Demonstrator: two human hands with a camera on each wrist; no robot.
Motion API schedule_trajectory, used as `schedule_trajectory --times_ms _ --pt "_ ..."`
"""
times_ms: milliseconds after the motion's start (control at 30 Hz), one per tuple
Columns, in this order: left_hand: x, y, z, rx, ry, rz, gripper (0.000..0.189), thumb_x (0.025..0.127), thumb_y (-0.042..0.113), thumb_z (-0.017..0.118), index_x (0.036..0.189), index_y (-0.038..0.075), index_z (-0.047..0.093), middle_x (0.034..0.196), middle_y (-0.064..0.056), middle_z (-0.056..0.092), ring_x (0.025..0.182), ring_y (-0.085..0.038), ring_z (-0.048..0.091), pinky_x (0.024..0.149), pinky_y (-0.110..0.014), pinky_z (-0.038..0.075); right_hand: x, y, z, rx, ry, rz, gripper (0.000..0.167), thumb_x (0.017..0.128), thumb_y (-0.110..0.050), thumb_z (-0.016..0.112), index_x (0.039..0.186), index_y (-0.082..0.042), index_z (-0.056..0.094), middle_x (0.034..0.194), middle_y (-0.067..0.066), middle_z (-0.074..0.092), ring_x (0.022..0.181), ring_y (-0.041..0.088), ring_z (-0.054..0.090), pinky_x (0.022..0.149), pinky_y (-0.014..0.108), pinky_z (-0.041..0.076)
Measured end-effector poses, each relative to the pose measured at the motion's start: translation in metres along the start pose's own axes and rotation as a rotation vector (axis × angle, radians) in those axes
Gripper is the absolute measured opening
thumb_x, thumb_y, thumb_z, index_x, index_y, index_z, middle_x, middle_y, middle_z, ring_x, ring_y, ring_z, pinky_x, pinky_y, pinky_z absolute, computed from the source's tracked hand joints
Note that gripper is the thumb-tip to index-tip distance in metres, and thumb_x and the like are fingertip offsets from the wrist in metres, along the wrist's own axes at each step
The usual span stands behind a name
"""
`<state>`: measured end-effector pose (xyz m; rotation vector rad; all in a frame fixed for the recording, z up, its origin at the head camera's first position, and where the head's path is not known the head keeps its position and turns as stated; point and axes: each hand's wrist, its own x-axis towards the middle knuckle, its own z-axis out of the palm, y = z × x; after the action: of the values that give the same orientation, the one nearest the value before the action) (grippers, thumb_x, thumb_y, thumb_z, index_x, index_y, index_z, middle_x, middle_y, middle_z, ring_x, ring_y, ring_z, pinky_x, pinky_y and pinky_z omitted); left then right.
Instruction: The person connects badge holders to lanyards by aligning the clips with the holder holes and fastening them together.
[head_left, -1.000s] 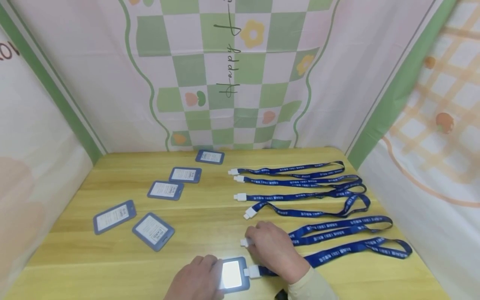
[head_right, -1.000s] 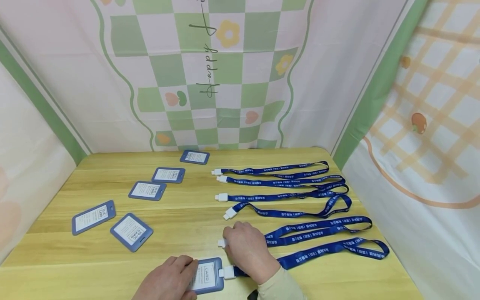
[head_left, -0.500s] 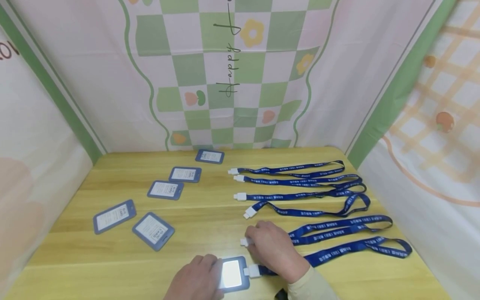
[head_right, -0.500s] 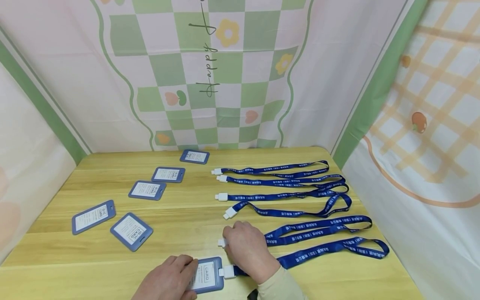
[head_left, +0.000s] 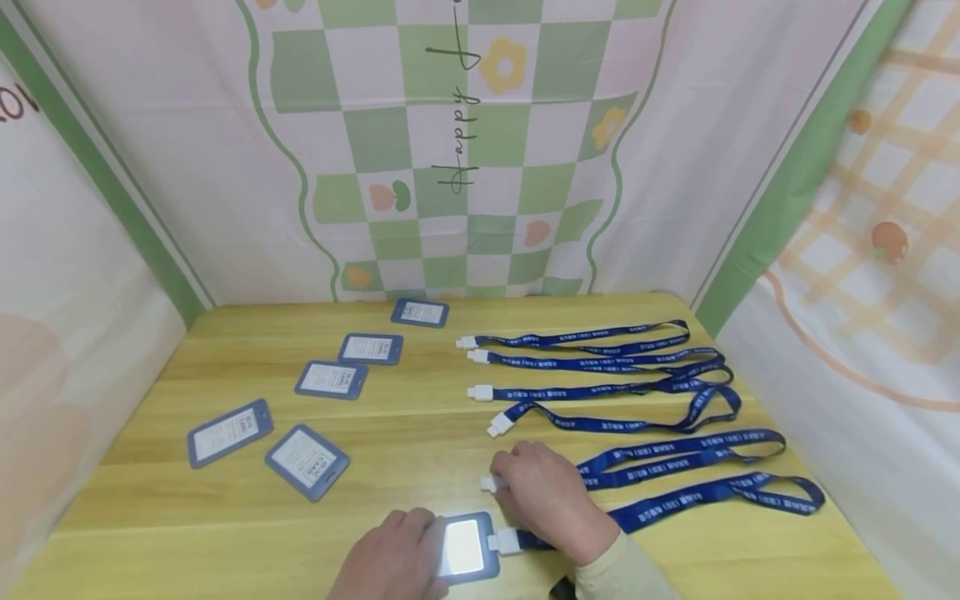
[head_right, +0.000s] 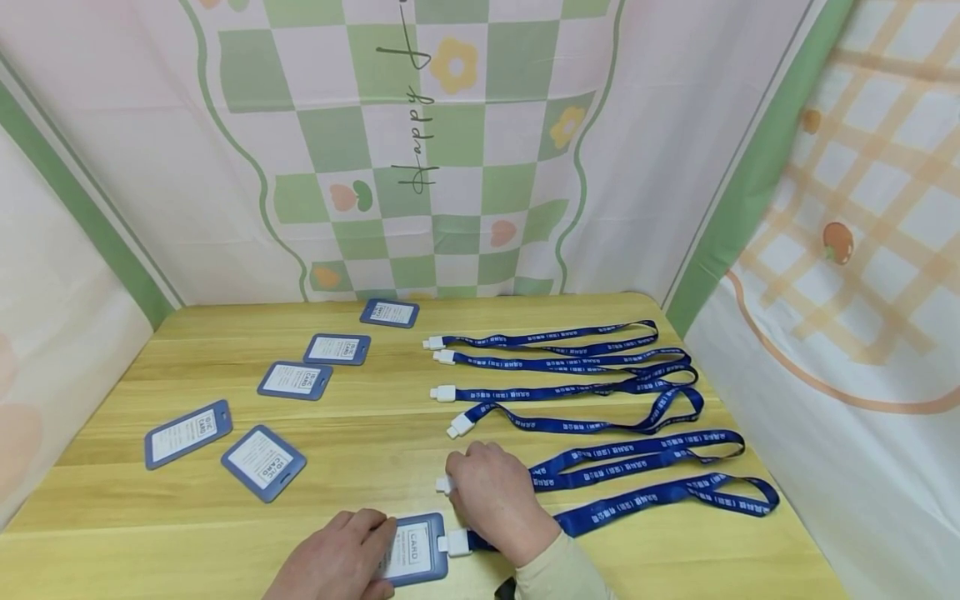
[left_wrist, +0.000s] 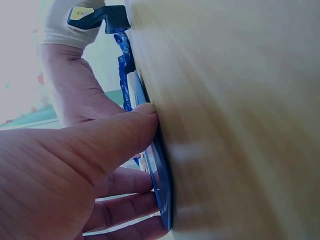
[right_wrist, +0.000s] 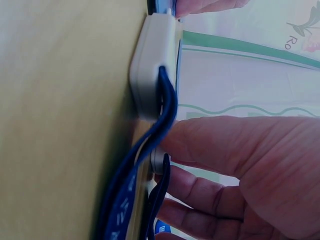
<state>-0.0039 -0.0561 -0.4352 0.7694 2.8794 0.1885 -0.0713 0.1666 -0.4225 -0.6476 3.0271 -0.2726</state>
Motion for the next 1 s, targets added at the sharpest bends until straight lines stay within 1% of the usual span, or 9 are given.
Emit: schedule_trajectory --times_ms 333,667,833,1000 --pt "0.0 0.0004 0.0008 0.011 0.0 0.002 0.055 0.087 0.046 0.078 0.126 0.009 0.067 0.118 -0.006 0.068 0.103 -0.021 0.066 0.086 -0.038 0.062 -0.0016 -0.0005 -0.0001 0.005 0.018 -0.002 0.013 0.086 -0.021 0.081 0.099 -0.018 0.079 0.082 -0.004 0.066 0.075 0.011 0.058 0.062 0.026 0.051" --pt "0.0006 0.0014 0.0 0.004 -0.024 -0.005 0.061 0.087 0.047 0.079 0.132 0.008 0.065 0.123 -0.007 0.068 0.108 -0.022 0.067 0.089 -0.039 0.061 -0.003 0.0001 -0.0018 0.012 0.021 -0.013 0.013 0.087 -0.021 0.081 0.099 -0.018 0.079 0.083 -0.004 0.067 0.076 0.011 0.059 0.063 0.026 0.052" --pt "0.0001 0.0009 0.0007 0.003 -0.007 0.013 0.063 0.087 0.047 0.079 0.134 0.008 0.065 0.124 -0.007 0.068 0.109 -0.023 0.067 0.089 -0.039 0.062 -0.0031 0.001 -0.0015 0.02 0.018 -0.012 0.013 0.087 -0.021 0.081 0.099 -0.019 0.078 0.084 -0.004 0.067 0.076 0.012 0.059 0.064 0.027 0.053" --pt "0.0005 0.0012 0.0015 0.011 -0.003 0.019 0.063 0.087 0.048 0.079 0.133 0.008 0.065 0.123 -0.007 0.069 0.108 -0.022 0.067 0.088 -0.039 0.062 -0.0032 0.0021 0.0004 0.025 0.031 -0.017 0.013 0.086 -0.02 0.081 0.098 -0.019 0.078 0.083 -0.004 0.067 0.076 0.011 0.059 0.064 0.026 0.052"
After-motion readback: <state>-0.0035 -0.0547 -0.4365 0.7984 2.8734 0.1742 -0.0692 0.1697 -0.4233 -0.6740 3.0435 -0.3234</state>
